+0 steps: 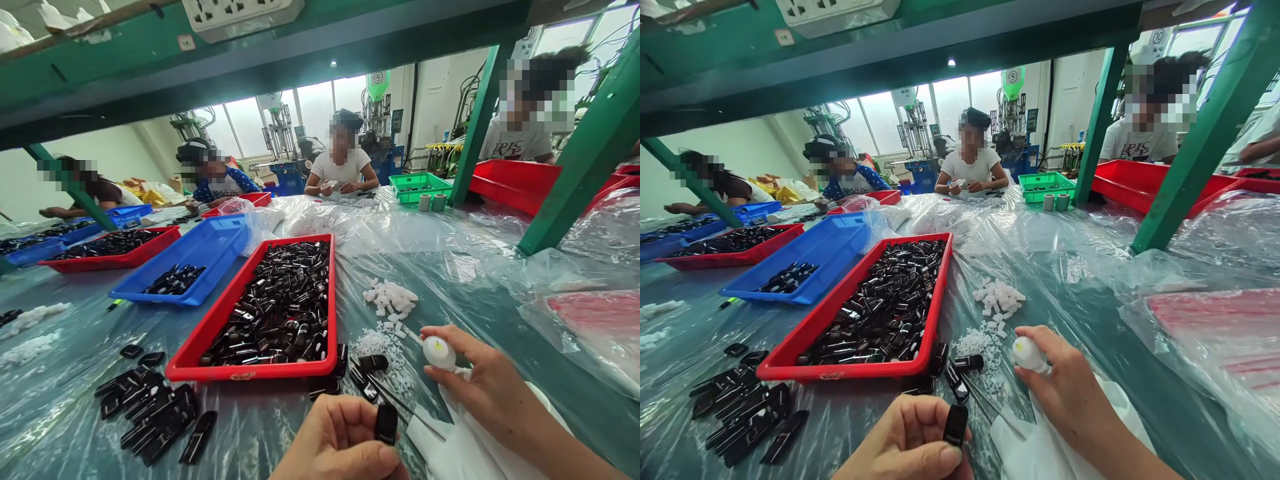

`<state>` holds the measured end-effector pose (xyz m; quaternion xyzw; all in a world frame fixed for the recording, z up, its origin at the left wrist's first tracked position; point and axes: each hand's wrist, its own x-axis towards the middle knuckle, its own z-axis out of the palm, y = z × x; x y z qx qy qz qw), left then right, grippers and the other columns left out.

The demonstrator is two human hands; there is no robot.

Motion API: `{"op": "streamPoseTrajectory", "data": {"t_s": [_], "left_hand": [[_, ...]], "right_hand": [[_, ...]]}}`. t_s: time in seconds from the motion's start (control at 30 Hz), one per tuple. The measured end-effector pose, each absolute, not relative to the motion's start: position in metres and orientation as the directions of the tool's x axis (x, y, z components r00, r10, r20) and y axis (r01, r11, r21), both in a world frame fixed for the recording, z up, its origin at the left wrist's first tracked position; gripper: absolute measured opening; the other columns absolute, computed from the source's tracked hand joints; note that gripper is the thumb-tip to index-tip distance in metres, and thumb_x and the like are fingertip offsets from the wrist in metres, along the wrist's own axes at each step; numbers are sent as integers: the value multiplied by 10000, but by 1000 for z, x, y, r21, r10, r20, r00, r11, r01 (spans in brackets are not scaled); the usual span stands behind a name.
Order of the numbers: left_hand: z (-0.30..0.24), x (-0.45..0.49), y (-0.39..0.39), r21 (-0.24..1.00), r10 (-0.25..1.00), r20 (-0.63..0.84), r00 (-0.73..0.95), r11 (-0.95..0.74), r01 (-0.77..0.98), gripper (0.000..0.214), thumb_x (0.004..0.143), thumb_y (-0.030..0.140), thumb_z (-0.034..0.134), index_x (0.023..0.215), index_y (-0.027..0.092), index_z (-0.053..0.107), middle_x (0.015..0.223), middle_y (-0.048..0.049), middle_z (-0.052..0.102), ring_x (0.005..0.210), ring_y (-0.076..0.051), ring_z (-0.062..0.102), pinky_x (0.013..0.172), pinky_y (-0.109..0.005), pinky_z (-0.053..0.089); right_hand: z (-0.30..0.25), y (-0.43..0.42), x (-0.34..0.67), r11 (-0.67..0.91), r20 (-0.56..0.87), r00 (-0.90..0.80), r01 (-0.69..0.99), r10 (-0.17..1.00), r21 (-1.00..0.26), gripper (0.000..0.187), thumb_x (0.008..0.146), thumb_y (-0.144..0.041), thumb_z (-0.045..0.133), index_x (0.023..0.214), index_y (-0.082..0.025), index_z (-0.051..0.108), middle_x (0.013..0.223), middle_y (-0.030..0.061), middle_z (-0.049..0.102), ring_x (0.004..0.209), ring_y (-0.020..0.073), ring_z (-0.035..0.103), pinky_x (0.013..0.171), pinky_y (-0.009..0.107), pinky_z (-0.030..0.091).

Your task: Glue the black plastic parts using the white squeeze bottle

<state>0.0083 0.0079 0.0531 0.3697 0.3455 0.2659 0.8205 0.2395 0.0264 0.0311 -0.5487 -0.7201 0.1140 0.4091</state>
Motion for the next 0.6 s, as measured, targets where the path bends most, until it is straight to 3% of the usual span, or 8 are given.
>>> {"op": "streamPoseTrajectory", "data": {"t_s": [0.1, 0.2, 0.4, 0.6], "left_hand": [[57, 10, 7, 785, 687, -357, 633, 587, -195, 318, 580, 305, 835, 756, 83, 690, 685, -58, 713, 581, -78, 625, 545, -142, 423], [59, 11, 8, 784, 678, -384, 627, 598, -166, 283, 549, 256, 849, 731, 96, 703, 692, -48, 716, 594, -80, 625, 578, -154, 434], [54, 13, 9, 858, 756, -418, 504, 511, -55, 285, 441, 158, 860, 662, 122, 684, 554, 37, 644, 498, -35, 530, 483, -127, 341], [58, 16, 9, 881, 783, -407, 470, 472, -25, 224, 452, 67, 782, 622, 120, 646, 536, 43, 615, 502, -53, 502, 475, -154, 314]], "right_hand": [[32, 25, 241, 483, 644, -179, 810, 744, -332, 297, 787, -157, 470, 1040, -232, 608, 980, 28, 672, 841, 187, 659, 615, 281, 507], [31, 23, 242, 490, 715, -271, 864, 644, -113, 370, 778, -102, 441, 1083, -251, 590, 1017, 23, 652, 929, 190, 631, 768, 339, 443], [41, 11, 236, 496, 754, -257, 862, 605, -105, 400, 823, -20, 422, 1065, -275, 610, 1008, 9, 652, 979, 168, 605, 875, 350, 332], [46, 4, 228, 465, 760, -177, 867, 625, -180, 345, 879, -62, 416, 1022, -284, 638, 1003, 15, 661, 995, 187, 601, 941, 413, 292]]}}
